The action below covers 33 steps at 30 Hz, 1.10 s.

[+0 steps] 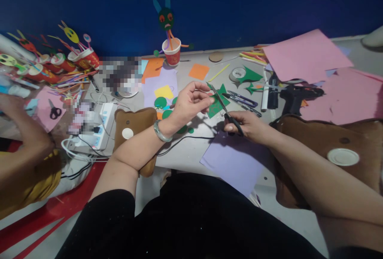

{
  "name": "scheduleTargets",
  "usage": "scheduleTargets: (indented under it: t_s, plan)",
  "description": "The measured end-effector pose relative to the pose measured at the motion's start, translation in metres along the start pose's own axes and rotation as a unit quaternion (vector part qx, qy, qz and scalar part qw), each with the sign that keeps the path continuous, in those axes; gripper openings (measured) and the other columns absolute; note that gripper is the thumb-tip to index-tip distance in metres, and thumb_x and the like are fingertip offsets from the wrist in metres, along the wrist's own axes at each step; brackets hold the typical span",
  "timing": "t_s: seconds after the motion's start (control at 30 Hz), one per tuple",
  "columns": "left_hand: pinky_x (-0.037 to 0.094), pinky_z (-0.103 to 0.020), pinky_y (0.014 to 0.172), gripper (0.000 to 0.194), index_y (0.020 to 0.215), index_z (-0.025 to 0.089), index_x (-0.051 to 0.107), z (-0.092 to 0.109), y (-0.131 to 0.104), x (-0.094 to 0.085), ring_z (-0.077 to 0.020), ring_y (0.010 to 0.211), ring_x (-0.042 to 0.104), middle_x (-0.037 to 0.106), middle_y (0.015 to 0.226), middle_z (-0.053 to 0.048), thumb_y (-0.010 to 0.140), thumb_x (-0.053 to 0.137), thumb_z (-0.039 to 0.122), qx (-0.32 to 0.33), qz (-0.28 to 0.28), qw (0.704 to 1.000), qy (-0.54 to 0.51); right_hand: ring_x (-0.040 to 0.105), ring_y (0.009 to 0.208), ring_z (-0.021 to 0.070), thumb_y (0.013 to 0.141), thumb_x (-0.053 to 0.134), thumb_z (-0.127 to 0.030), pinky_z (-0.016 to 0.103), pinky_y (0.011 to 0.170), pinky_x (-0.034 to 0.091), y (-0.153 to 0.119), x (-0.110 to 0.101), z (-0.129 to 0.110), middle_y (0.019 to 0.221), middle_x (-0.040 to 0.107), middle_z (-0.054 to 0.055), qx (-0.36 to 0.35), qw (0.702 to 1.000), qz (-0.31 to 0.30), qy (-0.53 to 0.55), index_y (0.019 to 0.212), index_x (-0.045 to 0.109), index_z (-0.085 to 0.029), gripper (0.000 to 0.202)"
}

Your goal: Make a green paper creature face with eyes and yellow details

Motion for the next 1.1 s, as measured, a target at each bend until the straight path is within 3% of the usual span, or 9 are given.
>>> scheduleTargets:
  t_s: [0.1, 0.17, 0.27, 0.4, 0.6, 0.87, 1.1]
  plan:
    - [0.051, -0.021, 0.053, 0.041, 0.096, 0.020, 0.059, 0.003, -0.001, 0.002, -0.0069, 0.052, 0.063, 0.065, 0.066, 0.006, 0.094, 0.076, 0.058, -0.039, 0.027, 0.999, -0.013, 0.043, 0.061, 0.0129, 0.066, 0.077, -0.088, 0.030, 0.058, 0.033, 0.000, 0.000, 0.001, 0.062, 0.052, -0.002, 0.003, 1.000, 0.006, 0.004, 0.066, 0.054, -0.021, 0.070]
    - [0.051, -0.022, 0.052, 0.046, 0.094, 0.018, 0.061, 0.002, -0.001, 0.004, -0.0080, 0.051, 0.064, 0.067, 0.068, 0.003, 0.101, 0.063, 0.064, -0.079, 0.027, 0.996, -0.021, 0.043, 0.061, 0.0130, 0.065, 0.077, -0.088, 0.030, 0.058, 0.033, 0.001, 0.000, 0.001, 0.062, 0.052, -0.002, 0.003, 1.000, 0.009, 0.005, 0.065, 0.054, -0.021, 0.071]
    - [0.051, -0.022, 0.052, 0.045, 0.091, 0.018, 0.062, -0.001, -0.003, 0.007, -0.0086, 0.053, 0.064, 0.071, 0.073, 0.001, 0.093, 0.076, 0.061, -0.104, -0.022, 0.994, -0.014, 0.043, 0.060, 0.0129, 0.065, 0.078, -0.087, 0.030, 0.058, 0.033, 0.001, 0.001, 0.000, 0.061, 0.052, -0.002, 0.005, 1.000, 0.009, 0.009, 0.066, 0.055, -0.021, 0.070]
    - [0.051, -0.022, 0.054, 0.051, 0.085, 0.019, 0.058, -0.008, -0.004, 0.006, -0.0066, 0.055, 0.062, 0.074, 0.077, 0.000, 0.075, 0.094, 0.053, -0.081, -0.053, 0.995, 0.000, 0.044, 0.059, 0.0129, 0.064, 0.078, -0.087, 0.029, 0.058, 0.034, 0.001, 0.002, -0.003, 0.061, 0.053, -0.002, 0.009, 1.000, 0.010, 0.008, 0.065, 0.056, -0.021, 0.069]
    - [0.052, -0.022, 0.055, 0.052, 0.080, 0.019, 0.057, -0.012, -0.002, 0.002, -0.0065, 0.055, 0.062, 0.075, 0.076, 0.000, 0.075, 0.093, 0.056, -0.047, -0.057, 0.997, -0.019, 0.043, 0.058, 0.0126, 0.063, 0.077, -0.089, 0.028, 0.057, 0.034, 0.001, 0.001, -0.004, 0.059, 0.051, -0.002, 0.013, 1.000, 0.013, 0.001, 0.062, 0.053, -0.022, 0.072]
    - [0.053, -0.020, 0.056, 0.046, 0.078, 0.019, 0.058, -0.008, -0.003, 0.001, -0.0059, 0.055, 0.063, 0.074, 0.073, 0.000, 0.080, 0.091, 0.050, -0.047, -0.047, 0.998, 0.004, 0.044, 0.059, 0.0132, 0.065, 0.076, -0.089, 0.029, 0.057, 0.034, 0.001, 0.000, -0.001, 0.060, 0.051, -0.002, 0.014, 1.000, 0.013, -0.012, 0.063, 0.051, -0.022, 0.072]
    - [0.052, -0.020, 0.053, 0.048, 0.077, 0.019, 0.057, -0.005, -0.003, 0.002, -0.0058, 0.053, 0.063, 0.073, 0.070, 0.002, 0.075, 0.093, 0.051, -0.047, -0.038, 0.998, -0.006, 0.042, 0.060, 0.0124, 0.067, 0.074, -0.091, 0.029, 0.058, 0.032, 0.001, 0.000, 0.001, 0.061, 0.050, -0.002, 0.008, 1.000, 0.005, -0.008, 0.065, 0.051, -0.021, 0.074]
Point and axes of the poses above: each hand's wrist, its own y-axis towards the middle knuckle, its own x-axis out of the palm, z = x × y, the point moved 3 cm from there along y, towards the middle knuckle
